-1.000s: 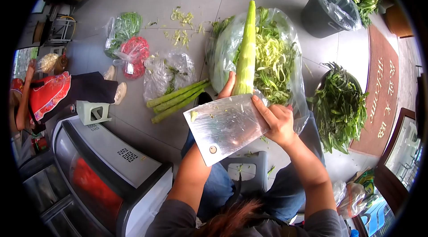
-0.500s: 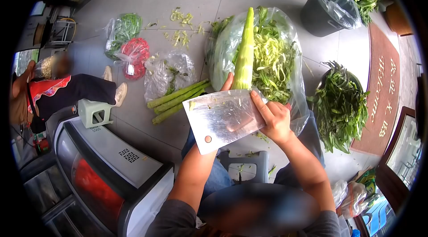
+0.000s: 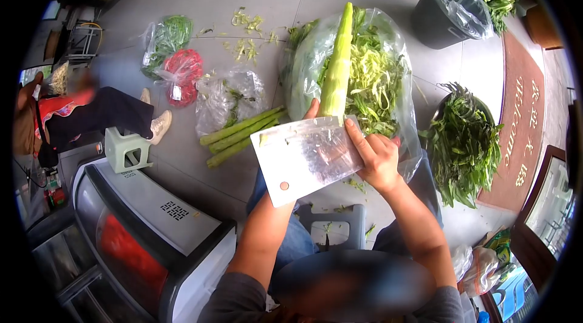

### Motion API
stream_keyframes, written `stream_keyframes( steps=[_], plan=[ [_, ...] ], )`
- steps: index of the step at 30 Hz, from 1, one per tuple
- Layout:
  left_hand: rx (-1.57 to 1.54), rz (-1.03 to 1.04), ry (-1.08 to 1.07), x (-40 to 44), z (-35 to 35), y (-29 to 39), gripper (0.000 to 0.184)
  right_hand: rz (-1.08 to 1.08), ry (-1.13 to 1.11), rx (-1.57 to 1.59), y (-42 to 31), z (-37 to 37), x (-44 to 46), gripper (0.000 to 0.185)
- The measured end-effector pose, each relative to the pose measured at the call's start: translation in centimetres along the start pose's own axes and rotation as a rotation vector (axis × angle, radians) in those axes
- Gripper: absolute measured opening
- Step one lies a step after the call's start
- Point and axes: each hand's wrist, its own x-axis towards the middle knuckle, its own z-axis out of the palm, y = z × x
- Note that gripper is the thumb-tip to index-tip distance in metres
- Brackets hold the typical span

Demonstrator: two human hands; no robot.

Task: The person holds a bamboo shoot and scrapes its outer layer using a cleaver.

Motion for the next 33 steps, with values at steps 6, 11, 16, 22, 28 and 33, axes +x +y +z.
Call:
stream_keyframes(
  steps=[6, 11, 16, 22, 28, 33],
  plan=[
    [-0.097, 0.206, 0.065, -0.8, -0.5, -0.9, 0.044, 0.013, -0.007, 0.013, -0.2, 0.4, 0.0, 0.076],
    [-0.163, 0.221, -0.051, -0.6, -1.1, -1.6, 0.044, 0.067, -0.005, -0.069, 0.6, 1.0, -0.2, 0.074],
    [-0.164, 0.139, -0.081, -0.7, -0.6, -1.0, 0.043, 0.086, 0.036, -0.049, 0.4, 1.0, 0.0, 0.074],
    [-0.080, 0.061, -0.073, -0.1, -0.8, -1.3, 0.042, 0.173, 0.038, -0.043, 0.3, 0.6, 0.5, 0.070],
    [-0.114, 0.062, 0.024, 0.2, -0.1, -1.2, 0.045, 0.137, 0.044, -0.114, 1.3, 1.4, 0.2, 0.077],
    [-0.100, -0.042, -0.287, -0.3, -0.8, -0.9, 0.040, 0.179, -0.030, -0.094, 1.3, 0.7, 0.4, 0.078]
  ],
)
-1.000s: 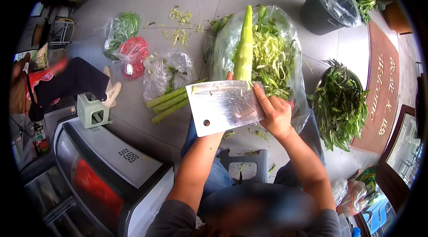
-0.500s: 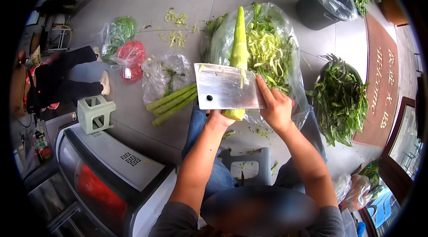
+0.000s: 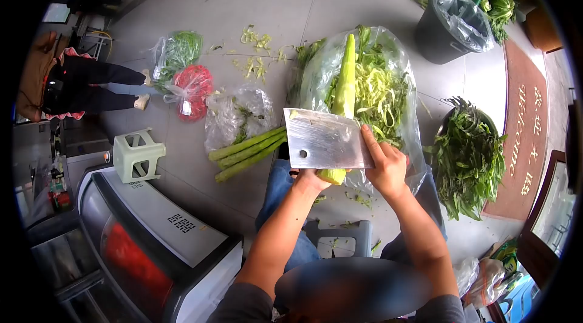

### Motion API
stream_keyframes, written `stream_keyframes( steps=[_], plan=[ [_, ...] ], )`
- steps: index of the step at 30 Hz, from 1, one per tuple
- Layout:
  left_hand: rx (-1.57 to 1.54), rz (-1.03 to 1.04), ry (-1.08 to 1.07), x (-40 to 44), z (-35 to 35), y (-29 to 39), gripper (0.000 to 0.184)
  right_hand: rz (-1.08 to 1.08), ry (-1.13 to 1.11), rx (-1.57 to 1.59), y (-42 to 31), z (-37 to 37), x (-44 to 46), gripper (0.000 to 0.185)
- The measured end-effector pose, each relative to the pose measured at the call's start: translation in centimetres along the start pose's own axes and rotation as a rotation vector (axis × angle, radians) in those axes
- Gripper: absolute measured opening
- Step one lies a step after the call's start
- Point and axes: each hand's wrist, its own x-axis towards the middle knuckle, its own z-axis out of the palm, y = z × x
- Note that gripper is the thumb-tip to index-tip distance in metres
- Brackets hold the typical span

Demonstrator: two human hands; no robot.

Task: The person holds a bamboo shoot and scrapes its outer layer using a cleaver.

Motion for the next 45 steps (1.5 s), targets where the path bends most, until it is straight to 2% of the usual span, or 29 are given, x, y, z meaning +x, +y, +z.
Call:
stream_keyframes(
  steps=[3, 4, 5, 7, 10, 13, 14, 17, 18, 21, 22, 25, 29, 30, 31, 33, 34, 37, 38, 39, 41, 42, 45],
  plan=[
    [-0.075, 0.097, 0.442, 0.3, 0.8, -0.7, 0.038, -0.037, 0.034, 0.026, -0.5, -0.1, 0.0, 0.076],
    [0.039, 0.043, 0.216, -0.2, 0.1, -0.5, 0.036, -0.013, 0.031, 0.008, -0.1, 0.2, 0.1, 0.076],
    [0.226, -0.006, 0.136, 0.2, -0.1, -0.1, 0.034, 0.013, 0.032, -0.015, 0.4, 0.4, 0.2, 0.075],
    [0.153, 0.042, 0.198, 0.3, 0.8, -0.3, 0.033, 0.023, -0.017, -0.001, 0.0, -0.1, 0.2, 0.072],
    [-0.107, 0.124, 0.607, 0.7, 2.8, -0.6, 0.033, -0.018, 0.027, 0.054, -0.5, -0.2, 0.2, 0.067],
    [0.253, -0.049, 0.091, 0.5, 0.8, 0.4, 0.034, 0.053, 0.042, 0.010, 0.6, 0.7, 0.3, 0.066],
    [0.239, -0.065, -0.005, 0.8, 0.4, 0.5, 0.037, 0.035, 0.019, -0.011, 0.6, 0.6, 0.2, 0.069],
    [0.093, 0.060, 0.417, 0.4, -1.1, -0.8, 0.042, -0.008, 0.016, -0.005, -0.3, 0.0, 0.0, 0.072],
    [0.043, 0.037, 0.429, 0.2, 1.1, -0.6, 0.044, 0.001, 0.005, 0.001, -0.4, -0.1, 0.1, 0.073],
    [0.187, -0.056, 0.194, 0.6, 1.7, 0.3, 0.046, 0.087, 0.011, -0.019, 1.2, 1.2, 0.3, 0.068],
    [0.234, -0.028, 0.152, 0.8, 1.6, 0.3, 0.047, 0.085, 0.001, -0.036, 1.2, 1.2, 0.1, 0.068],
    [0.210, -0.017, 0.158, 0.8, 2.6, 0.6, 0.047, 0.086, -0.001, 0.005, 0.6, 0.6, 0.1, 0.070],
    [0.124, -0.097, 0.230, 0.8, 4.0, 1.1, 0.046, 0.250, 0.143, 0.395, 0.5, 2.0, 0.5, 0.051],
    [0.105, -0.110, 0.264, 0.8, 3.9, 1.2, 0.046, 0.420, 0.063, 0.534, -0.3, 1.1, 0.9, 0.025],
    [0.083, -0.122, 0.300, 0.7, 3.9, 1.3, 0.046, 0.587, -0.060, 0.727, 0.0, 0.6, 1.2, 0.017],
    [0.089, -0.122, 0.255, 0.7, 3.7, 1.5, 0.043, 0.924, -0.310, 1.108, 1.0, -0.2, 1.7, 0.009],
    [0.091, -0.122, 0.236, 0.7, 3.7, 1.5, 0.043, 0.956, -0.244, 1.330, 0.7, -0.5, 1.8, 0.019],
    [0.111, -0.112, 0.255, 0.7, 4.3, 1.3, 0.043, 1.016, -0.142, 1.113, 1.3, -0.2, 1.6, 0.017],
    [0.122, -0.105, 0.273, 0.7, 4.5, 1.3, 0.043, 0.907, -0.126, 0.810, 1.4, 0.1, 1.1, 0.015],
    [0.137, -0.080, 0.243, 0.8, 4.6, 1.3, 0.042, 0.592, -0.040, 0.477, 0.9, -0.3, 1.0, 0.011],
    [0.166, -0.024, 0.183, 0.8, 4.7, 1.2, 0.042, 0.204, 0.212, 0.373, 0.4, 0.3, 1.0, 0.036],
    [0.160, -0.001, 0.174, 0.6, 3.4, 1.1, 0.040, 0.127, 0.084, 0.271, 0.5, 0.0, 0.3, 0.056],
    [-0.064, 0.121, 0.177, -0.2, 1.2, 0.0, 0.039, -0.010, -0.006, 0.085, -0.9, -0.6, -0.1, 0.065]
  ],
)
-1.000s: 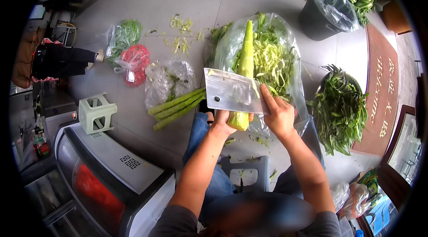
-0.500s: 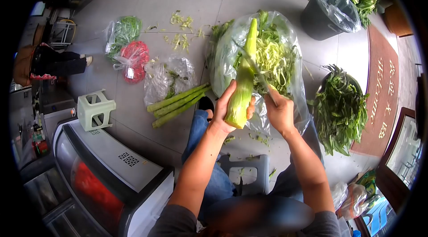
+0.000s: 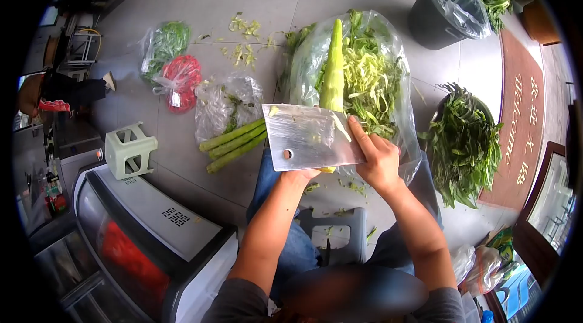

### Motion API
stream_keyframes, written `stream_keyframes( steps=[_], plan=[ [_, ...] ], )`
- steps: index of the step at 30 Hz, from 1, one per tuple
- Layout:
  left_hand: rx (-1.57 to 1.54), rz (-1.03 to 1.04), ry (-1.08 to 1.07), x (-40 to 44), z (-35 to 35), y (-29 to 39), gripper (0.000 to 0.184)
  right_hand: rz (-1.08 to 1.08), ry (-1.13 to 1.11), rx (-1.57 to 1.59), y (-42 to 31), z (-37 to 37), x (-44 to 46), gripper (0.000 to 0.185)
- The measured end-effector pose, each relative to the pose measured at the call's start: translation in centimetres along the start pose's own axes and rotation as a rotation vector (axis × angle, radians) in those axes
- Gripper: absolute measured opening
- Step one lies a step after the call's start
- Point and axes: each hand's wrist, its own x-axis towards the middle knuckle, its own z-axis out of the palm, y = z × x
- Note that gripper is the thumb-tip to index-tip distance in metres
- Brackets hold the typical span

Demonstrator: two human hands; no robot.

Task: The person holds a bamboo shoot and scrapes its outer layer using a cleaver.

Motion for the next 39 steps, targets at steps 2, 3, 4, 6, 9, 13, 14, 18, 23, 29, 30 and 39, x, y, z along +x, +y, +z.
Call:
stream_keyframes(
  steps=[2, 3, 4, 6, 9, 13, 14, 18, 23, 29, 30, 39],
  plan=[
    [0.099, -0.006, 0.086, 0.0, 0.0, -0.2, 0.037, 0.015, -0.010, -0.027, 0.2, 0.3, -0.3, 0.072],
    [0.166, -0.044, -0.009, 0.0, 0.2, 0.0, 0.037, 0.030, -0.008, -0.043, 0.4, 0.3, -0.2, 0.074],
    [0.231, -0.078, -0.101, 0.0, 0.6, 0.2, 0.037, 0.043, -0.009, -0.058, 0.5, 0.4, -0.2, 0.076],
    [0.289, -0.136, -0.022, 0.1, 1.1, 0.1, 0.044, 0.099, -0.007, -0.088, 1.4, 1.0, -0.3, 0.079],
    [0.296, -0.145, -0.025, 0.4, 1.7, 0.0, 0.051, 0.129, 0.022, -0.125, 2.0, 1.6, -0.1, 0.077],
    [0.219, -0.166, -0.004, 0.3, 1.6, 0.0, 0.051, 0.141, 0.030, -0.140, 2.0, 2.2, -0.2, 0.073],
    [0.206, -0.164, 0.005, 0.3, 1.7, 0.0, 0.050, 0.147, 0.029, -0.142, 2.0, 2.5, -0.2, 0.072],
    [0.229, -0.141, 0.072, 0.3, 1.5, 0.1, 0.049, 0.153, 0.012, -0.162, 1.8, 3.0, -0.3, 0.070],
    [0.245, -0.139, -0.013, 0.0, 1.8, 0.3, 0.049, 0.100, 0.010, -0.137, 1.3, 1.9, -0.1, 0.068],
    [0.219, -0.150, 0.019, -0.1, 2.0, 0.1, 0.048, 0.112, 0.039, -0.184, 2.0, 2.4, -0.2, 0.067],
    [0.236, -0.167, 0.033, -0.1, 2.0, 0.1, 0.048, 0.097, 0.037, -0.186, 1.7, 2.2, -0.2, 0.066],
    [0.236, -0.252, 0.045, -0.4, 2.8, 0.4, 0.046, 0.225, 0.029, -0.176, 2.8, 2.1, 0.4, 0.056]
  ],
)
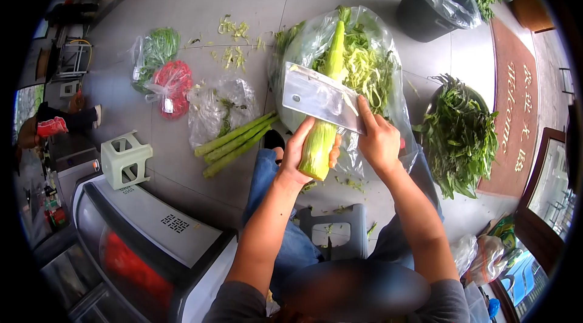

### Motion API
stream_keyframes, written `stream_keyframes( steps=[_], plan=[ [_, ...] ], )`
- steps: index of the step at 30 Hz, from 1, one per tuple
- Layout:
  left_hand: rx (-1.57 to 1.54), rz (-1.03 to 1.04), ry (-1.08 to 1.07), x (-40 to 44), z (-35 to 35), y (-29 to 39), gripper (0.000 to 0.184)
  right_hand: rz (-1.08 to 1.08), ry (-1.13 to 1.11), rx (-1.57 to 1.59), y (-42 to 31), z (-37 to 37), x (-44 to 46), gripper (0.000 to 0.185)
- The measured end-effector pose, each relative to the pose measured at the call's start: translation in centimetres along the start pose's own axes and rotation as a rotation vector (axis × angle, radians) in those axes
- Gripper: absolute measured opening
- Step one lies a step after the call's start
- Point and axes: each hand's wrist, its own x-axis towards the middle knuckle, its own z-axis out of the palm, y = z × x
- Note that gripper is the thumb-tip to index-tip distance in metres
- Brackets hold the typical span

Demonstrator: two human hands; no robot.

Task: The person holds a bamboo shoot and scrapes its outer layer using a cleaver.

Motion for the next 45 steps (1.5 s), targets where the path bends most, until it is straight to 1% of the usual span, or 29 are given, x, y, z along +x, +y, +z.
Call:
stream_keyframes(
  steps=[2, 5, 7, 10, 13, 15, 18, 21, 22, 25, 27, 29, 31, 34, 37, 39, 42, 44, 45],
  plan=[
    [-0.016, -0.030, 0.013, -0.3, 0.3, 0.1, 0.046, 0.028, 0.007, 0.010, 0.4, -0.1, 0.1, 0.055],
    [0.039, -0.034, 0.001, -0.6, -0.1, 0.0, 0.046, -0.062, 0.024, 0.013, 0.4, -0.4, -0.2, 0.058],
    [0.066, -0.022, -0.005, -0.8, -0.3, -0.1, 0.048, -0.035, 0.010, 0.015, 0.7, -0.3, -0.2, 0.063],
    [0.110, -0.037, -0.004, -1.1, -0.3, 0.1, 0.047, -0.069, -0.002, 0.050, 0.3, -0.7, -0.3, 0.062],
    [0.070, -0.069, 0.012, -1.1, -0.2, 0.4, 0.047, -0.035, -0.021, 0.054, 0.7, -0.1, 0.0, 0.066],
    [0.098, -0.056, 0.036, -1.2, 0.3, 0.6, 0.047, -0.032, -0.017, 0.023, 0.6, -0.1, 0.0, 0.057],
    [0.149, -0.035, 0.018, -1.6, 0.3, 0.7, 0.046, -0.073, -0.016, 0.049, 0.2, -0.6, -0.1, 0.060],
    [0.081, -0.058, 0.037, -1.7, 0.4, 0.8, 0.046, -0.040, 0.005, 0.011, 0.7, 0.3, 0.2, 0.062],
    [0.056, -0.059, 0.041, -1.6, 0.1, 0.7, 0.046, -0.038, 0.014, -0.007, 1.0, 0.8, 0.2, 0.065],
    [0.030, -0.063, 0.033, -1.5, -0.1, 0.7, 0.046, -0.057, 0.002, -0.032, 0.6, 0.9, -0.2, 0.066],
    [0.064, -0.032, 0.040, -1.7, -0.5, 0.4, 0.046, -0.113, 0.001, 0.008, -0.2, 0.5, -0.4, 0.069],
    [0.068, -0.034, 0.022, -1.6, -0.6, 0.5, 0.046, -0.072, 0.013, -0.028, 0.6, 1.3, -0.2, 0.068],
    [0.054, -0.042, 0.018, -1.9, -0.2, 0.5, 0.046, 0.030, 0.018, -0.091, 1.7, 1.9, 0.2, 0.059],
    [0.032, -0.059, -0.003, -2.0, -0.2, 0.5, 0.047, 0.154, 0.048, -0.067, 2.7, 2.1, 0.6, 0.052],
    [0.027, -0.048, -0.025, -1.8, -0.4, 0.6, 0.049, 0.049, 0.012, 0.039, 0.6, 0.5, 0.4, 0.049],
    [0.046, -0.023, -0.019, -1.7, -1.2, 0.6, 0.050, -0.056, -0.014, 0.092, -1.1, -0.2, -0.2, 0.065],
    [-0.088, -0.011, -0.087, -1.8, -2.1, 0.2, 0.054, -0.150, -0.013, 0.078, -1.3, -0.1, -0.2, 0.070],
    [-0.155, -0.080, -0.142, -1.8, -1.9, 0.5, 0.054, -0.063, 0.023, 0.044, 0.3, 0.9, 0.0, 0.069],
    [-0.159, -0.093, -0.134, -1.7, -1.5, 0.5, 0.053, -0.006, 0.039, 0.027, 1.0, 1.1, 0.4, 0.068]
  ],
)
